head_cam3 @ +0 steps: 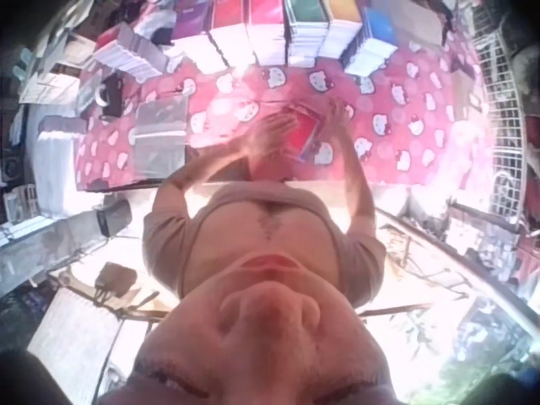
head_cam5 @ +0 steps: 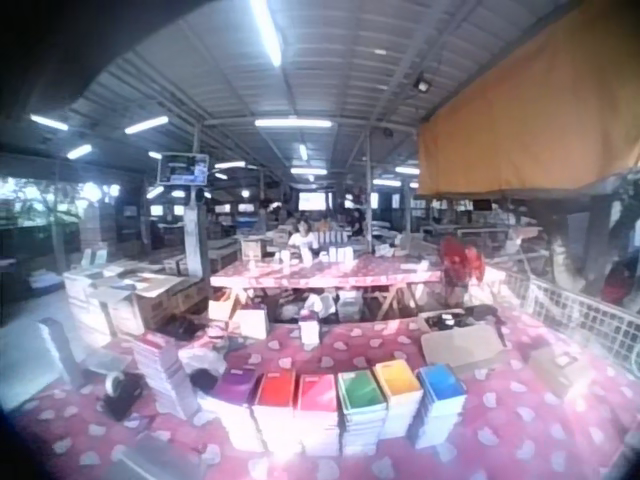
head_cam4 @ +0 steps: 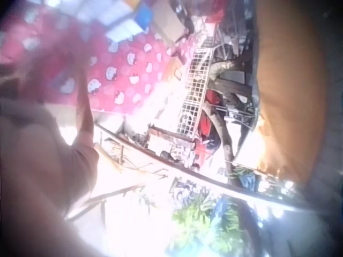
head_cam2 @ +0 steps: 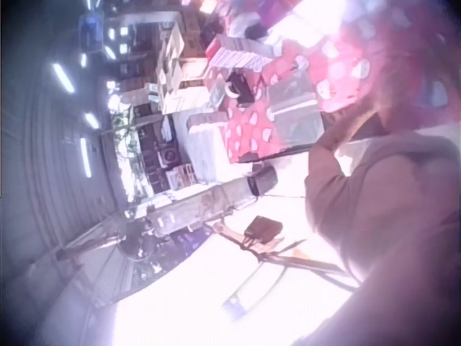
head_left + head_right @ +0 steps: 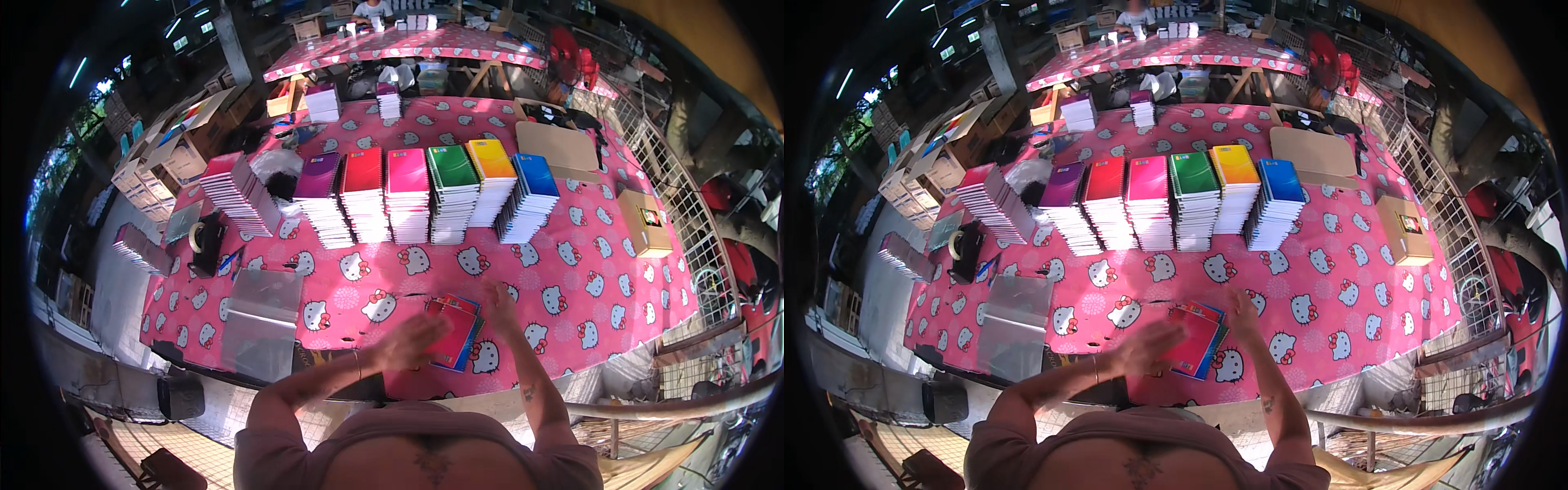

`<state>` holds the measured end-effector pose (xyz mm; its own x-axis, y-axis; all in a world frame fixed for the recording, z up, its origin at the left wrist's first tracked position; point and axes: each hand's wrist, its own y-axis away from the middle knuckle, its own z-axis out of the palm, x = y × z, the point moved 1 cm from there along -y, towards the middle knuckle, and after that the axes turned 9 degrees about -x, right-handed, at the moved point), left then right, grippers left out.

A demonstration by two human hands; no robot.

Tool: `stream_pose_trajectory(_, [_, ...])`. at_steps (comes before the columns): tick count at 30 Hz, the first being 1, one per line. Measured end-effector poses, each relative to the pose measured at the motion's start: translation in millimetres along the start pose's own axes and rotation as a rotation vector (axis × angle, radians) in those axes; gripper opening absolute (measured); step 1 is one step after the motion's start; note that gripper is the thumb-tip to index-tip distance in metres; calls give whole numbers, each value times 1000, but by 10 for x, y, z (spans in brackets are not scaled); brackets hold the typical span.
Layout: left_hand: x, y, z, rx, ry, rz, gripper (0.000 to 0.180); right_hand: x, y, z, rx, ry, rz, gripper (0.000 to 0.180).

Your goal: The person picks up notebooks one at a time, places them inside a silver plastic sleeve, and seals the sleeve with tape.

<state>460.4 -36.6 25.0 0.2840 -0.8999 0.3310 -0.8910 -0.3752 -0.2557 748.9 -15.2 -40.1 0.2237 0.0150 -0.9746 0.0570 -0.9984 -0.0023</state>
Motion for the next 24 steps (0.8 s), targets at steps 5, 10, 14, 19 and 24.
stream_pose_trajectory(5, [-1756,-282,-2172,830,-335,-921,55,-785,-289,209,-24,189,-194,45])
stream_pose_trajectory(10, [-2610,65,-2367,394,-229,-1328,63,-643,58,396,258,527,-168,50])
stream_pose_trajectory(14, [-2795,412,-2485,376,-125,-1379,61,-416,688,567,390,114,272,58])
stream_pose_trajectory(19, [-2782,-11,-2349,355,-131,-1280,62,146,1075,626,369,-558,347,64])
stream_pose_trajectory(24, [-3001,237,-2418,467,21,-1257,54,3,957,795,289,-530,231,66])
